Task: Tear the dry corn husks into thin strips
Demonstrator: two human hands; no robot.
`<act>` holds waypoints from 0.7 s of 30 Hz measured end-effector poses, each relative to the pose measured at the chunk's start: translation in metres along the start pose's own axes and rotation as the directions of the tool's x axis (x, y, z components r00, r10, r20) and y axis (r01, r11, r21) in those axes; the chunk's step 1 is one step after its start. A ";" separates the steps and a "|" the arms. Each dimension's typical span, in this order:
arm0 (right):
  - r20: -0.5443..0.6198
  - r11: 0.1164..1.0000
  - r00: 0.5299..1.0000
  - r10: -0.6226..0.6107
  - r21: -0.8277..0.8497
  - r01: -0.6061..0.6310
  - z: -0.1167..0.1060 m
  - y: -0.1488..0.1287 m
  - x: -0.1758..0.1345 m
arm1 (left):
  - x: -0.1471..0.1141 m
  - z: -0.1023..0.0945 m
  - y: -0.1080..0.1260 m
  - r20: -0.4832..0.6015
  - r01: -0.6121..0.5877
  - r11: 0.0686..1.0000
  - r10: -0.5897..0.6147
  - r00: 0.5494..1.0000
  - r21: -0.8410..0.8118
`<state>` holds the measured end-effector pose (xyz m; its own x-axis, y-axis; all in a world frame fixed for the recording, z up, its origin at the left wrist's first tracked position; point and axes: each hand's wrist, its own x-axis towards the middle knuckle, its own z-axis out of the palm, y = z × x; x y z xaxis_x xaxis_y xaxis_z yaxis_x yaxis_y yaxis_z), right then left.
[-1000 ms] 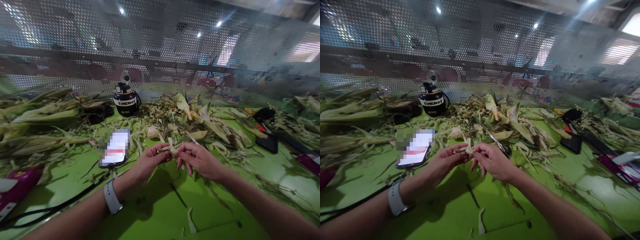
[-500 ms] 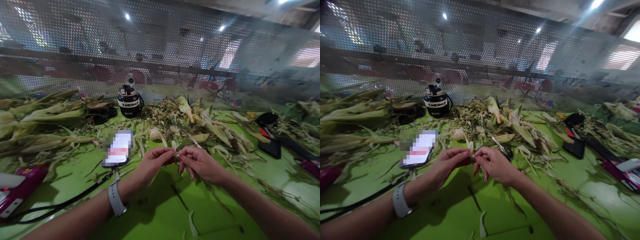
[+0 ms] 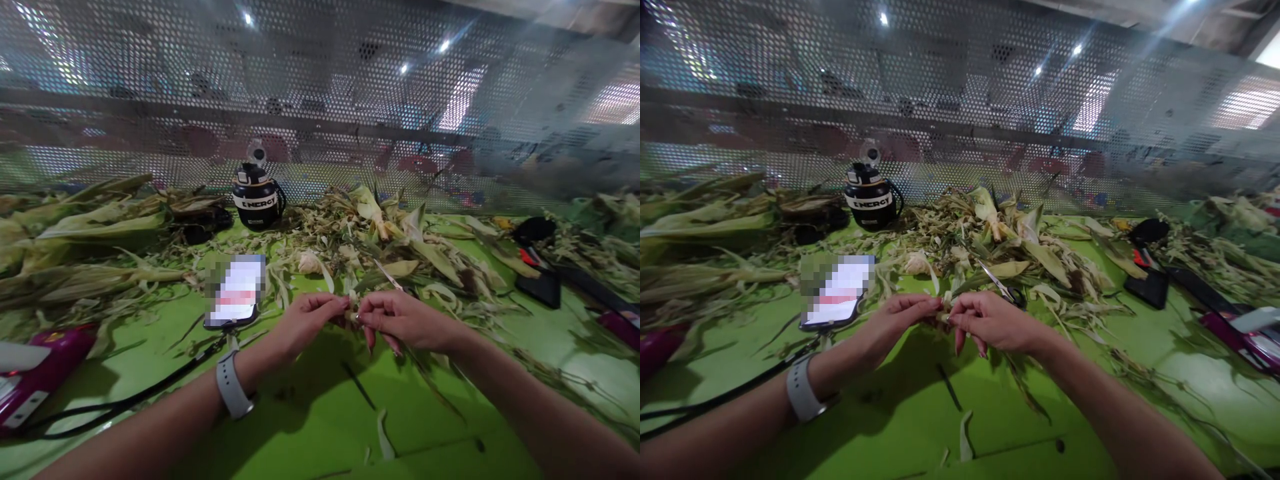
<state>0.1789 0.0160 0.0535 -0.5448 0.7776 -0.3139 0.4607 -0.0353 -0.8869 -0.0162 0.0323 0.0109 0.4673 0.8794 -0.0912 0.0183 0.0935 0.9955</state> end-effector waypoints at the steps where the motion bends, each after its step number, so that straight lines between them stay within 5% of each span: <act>1: 0.008 1.000 1.000 0.003 -0.010 -0.003 0.000 0.000 -0.001 | 0.000 0.000 0.001 0.009 0.006 1.000 -0.006 1.000 0.022; 21: 0.007 0.999 0.999 -0.037 -0.030 0.037 -0.003 0.002 0.000 | -0.002 -0.003 0.005 0.117 0.037 0.996 -0.047 0.992 0.083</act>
<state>0.1822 0.0176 0.0529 -0.5663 0.7738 -0.2837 0.4612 0.0123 -0.8872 -0.0200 0.0322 0.0160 0.5662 0.8133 -0.1341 0.1093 0.0871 0.9902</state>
